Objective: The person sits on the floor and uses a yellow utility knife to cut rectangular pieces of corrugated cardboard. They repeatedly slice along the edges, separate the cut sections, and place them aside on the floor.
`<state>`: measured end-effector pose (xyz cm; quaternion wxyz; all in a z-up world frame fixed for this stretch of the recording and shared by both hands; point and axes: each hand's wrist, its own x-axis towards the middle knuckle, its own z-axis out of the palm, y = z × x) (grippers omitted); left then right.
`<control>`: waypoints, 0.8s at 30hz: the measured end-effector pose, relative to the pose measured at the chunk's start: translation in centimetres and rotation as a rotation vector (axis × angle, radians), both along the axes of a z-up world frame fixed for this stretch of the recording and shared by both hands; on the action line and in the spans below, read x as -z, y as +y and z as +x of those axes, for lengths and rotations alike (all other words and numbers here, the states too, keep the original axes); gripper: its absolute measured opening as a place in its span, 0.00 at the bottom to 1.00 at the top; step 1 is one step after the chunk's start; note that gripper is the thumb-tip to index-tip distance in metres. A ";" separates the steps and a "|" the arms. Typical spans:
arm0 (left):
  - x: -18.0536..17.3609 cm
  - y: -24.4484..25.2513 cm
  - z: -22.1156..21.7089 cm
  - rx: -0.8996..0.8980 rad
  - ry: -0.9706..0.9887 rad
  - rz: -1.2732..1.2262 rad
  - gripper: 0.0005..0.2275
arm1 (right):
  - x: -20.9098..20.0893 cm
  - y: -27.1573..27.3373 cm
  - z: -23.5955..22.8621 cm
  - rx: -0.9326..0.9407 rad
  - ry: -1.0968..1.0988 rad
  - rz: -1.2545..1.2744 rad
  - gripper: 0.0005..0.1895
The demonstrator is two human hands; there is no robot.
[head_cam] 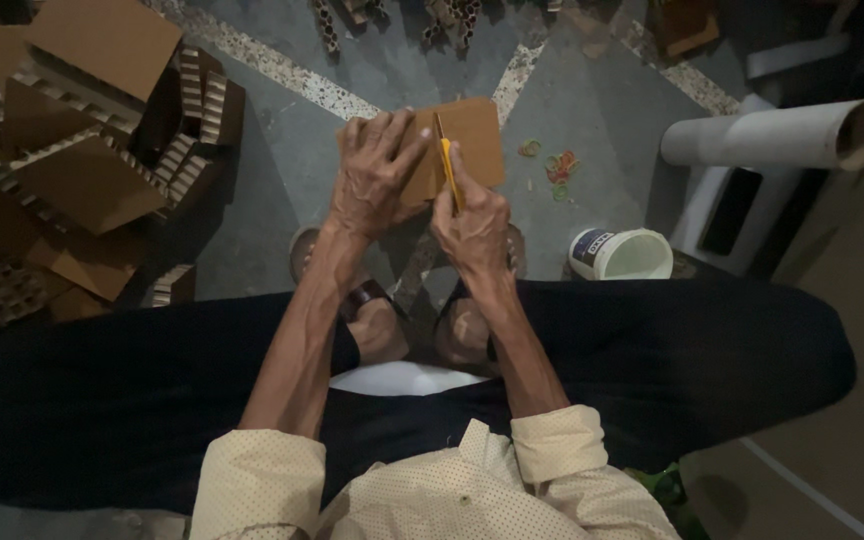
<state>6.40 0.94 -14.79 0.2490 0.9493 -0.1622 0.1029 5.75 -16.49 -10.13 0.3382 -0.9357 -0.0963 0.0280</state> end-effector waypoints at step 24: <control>0.8 0.1 0.0 0.005 -0.001 -0.012 0.41 | -0.9 0.5 2.2 -0.030 -0.048 0.037 0.27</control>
